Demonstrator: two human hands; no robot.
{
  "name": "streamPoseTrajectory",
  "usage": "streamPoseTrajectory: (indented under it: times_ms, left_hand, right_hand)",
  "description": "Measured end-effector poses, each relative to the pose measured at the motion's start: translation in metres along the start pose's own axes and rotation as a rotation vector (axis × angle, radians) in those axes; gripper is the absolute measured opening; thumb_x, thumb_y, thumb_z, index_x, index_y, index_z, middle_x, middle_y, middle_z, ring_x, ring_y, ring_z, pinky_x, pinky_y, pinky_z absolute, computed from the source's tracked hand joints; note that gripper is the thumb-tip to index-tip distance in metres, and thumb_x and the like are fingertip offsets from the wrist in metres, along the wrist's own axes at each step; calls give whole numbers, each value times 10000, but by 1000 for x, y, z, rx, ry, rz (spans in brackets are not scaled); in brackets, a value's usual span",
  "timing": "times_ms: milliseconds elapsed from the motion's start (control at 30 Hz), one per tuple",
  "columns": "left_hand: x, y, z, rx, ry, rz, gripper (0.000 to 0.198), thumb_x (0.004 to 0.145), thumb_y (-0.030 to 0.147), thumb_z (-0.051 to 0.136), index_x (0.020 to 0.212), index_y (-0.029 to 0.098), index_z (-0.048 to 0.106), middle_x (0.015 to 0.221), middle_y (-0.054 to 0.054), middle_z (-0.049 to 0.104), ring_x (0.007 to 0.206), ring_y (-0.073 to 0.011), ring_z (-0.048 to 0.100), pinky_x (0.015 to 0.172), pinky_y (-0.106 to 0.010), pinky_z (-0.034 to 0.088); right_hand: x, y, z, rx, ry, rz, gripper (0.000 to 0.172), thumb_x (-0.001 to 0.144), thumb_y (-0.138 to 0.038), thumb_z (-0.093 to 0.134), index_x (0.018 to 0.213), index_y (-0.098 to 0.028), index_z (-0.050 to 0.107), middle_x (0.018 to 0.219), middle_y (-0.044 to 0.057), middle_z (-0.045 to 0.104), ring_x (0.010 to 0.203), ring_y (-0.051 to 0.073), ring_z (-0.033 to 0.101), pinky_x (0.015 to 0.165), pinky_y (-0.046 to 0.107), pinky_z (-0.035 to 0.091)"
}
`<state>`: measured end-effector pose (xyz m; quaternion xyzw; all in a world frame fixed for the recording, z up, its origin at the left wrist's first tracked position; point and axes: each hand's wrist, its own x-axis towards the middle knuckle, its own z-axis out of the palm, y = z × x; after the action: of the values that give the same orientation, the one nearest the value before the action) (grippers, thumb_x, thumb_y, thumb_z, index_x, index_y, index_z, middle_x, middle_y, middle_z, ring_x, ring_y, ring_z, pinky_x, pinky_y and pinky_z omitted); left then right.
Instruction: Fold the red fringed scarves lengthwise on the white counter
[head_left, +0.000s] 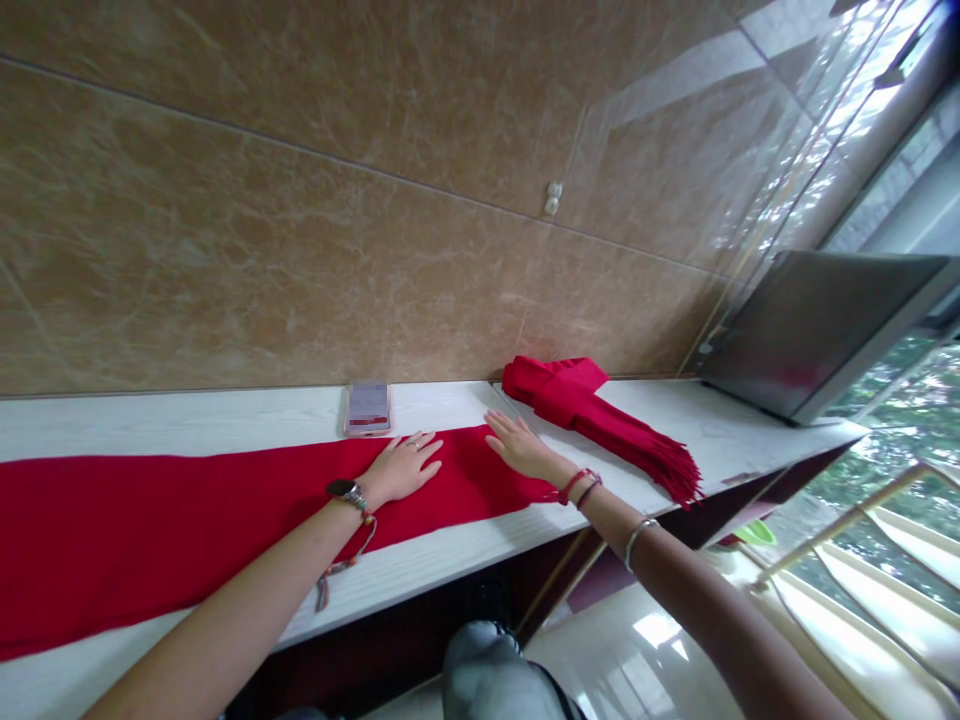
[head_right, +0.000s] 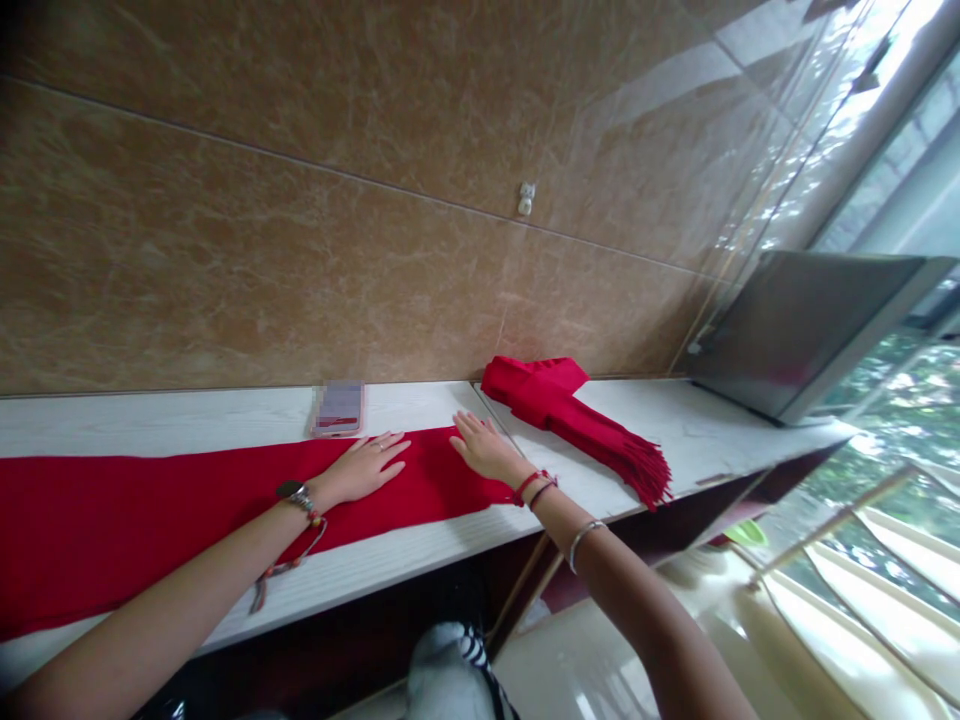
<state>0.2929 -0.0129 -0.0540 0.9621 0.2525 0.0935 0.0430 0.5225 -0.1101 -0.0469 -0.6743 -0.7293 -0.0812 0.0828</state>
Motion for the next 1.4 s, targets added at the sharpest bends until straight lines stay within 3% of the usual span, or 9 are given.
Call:
streamPoseTrajectory:
  times_ms: [133,233,367,500,667,933,1067,1200,1400]
  left_hand:
    - [0,0,-1,15,7,10,459,908,383,316,1325,217,413,1418,-76,340,1309,-220,285,1052,-417,230]
    - [-1,2,-3,16,-12,7,473,911,389,315,1339,203,396,1423,-83,329,1308,-231,287,1049,-423,240]
    - [0,2,-3,18,-19,-1,471,911,390,319,1337,206,400,1425,-80,326,1313,-228,278,1055,-416,230]
    - [1,1,-1,14,-7,9,467,908,386,321,1335,215,402,1425,-73,328,1316,-220,271,1057,-411,223]
    - [0,0,-1,7,-4,7,472,910,381,313,1338,200,401,1422,-79,330,1314,-224,273,1059,-415,216]
    - [1,0,0,44,-15,-1,473,914,385,316,1345,203,390,1424,-77,326,1315,-215,274,1062,-401,218]
    - [2,-1,1,40,-17,3,471,914,393,314,1343,215,392,1425,-65,329,1315,-215,274,1063,-398,216]
    - [1,-1,0,36,-11,0,469,914,393,314,1342,218,392,1426,-64,327,1312,-217,279,1057,-404,225]
    - [1,1,-1,31,-19,-6,474,914,387,317,1341,198,396,1423,-78,330,1306,-230,291,1054,-417,232]
  right_hand:
    - [12,-29,15,76,-35,-150,477,932,-299,286,1364,-101,323,1414,168,330,1319,250,254,1022,476,301]
    - [-2,-1,20,99,-61,-97,453,929,-269,275,1352,-126,350,1403,142,362,1303,227,294,1030,456,301]
    - [-27,52,2,44,21,79,389,836,-128,399,1209,-125,511,1241,149,528,1180,223,458,979,396,372]
    - [-30,46,-21,103,63,-9,292,764,-75,445,1003,-142,599,1016,105,617,983,188,556,877,326,431]
    - [-24,12,-23,100,-76,-273,268,706,-36,429,852,-175,605,879,55,630,835,160,559,782,278,420]
    - [-53,67,-40,-206,-125,-76,277,682,-23,410,796,-141,633,820,84,639,814,181,554,760,292,387]
    - [-44,38,-43,-59,24,-179,270,702,-26,409,830,-146,614,851,79,617,833,175,524,767,294,404]
    - [-34,8,-32,44,-71,-340,241,719,-46,420,841,-164,591,884,65,607,842,164,524,783,296,411]
    - [-60,58,-35,-108,-123,-125,221,706,-57,410,752,-153,604,799,72,603,766,164,545,716,276,421]
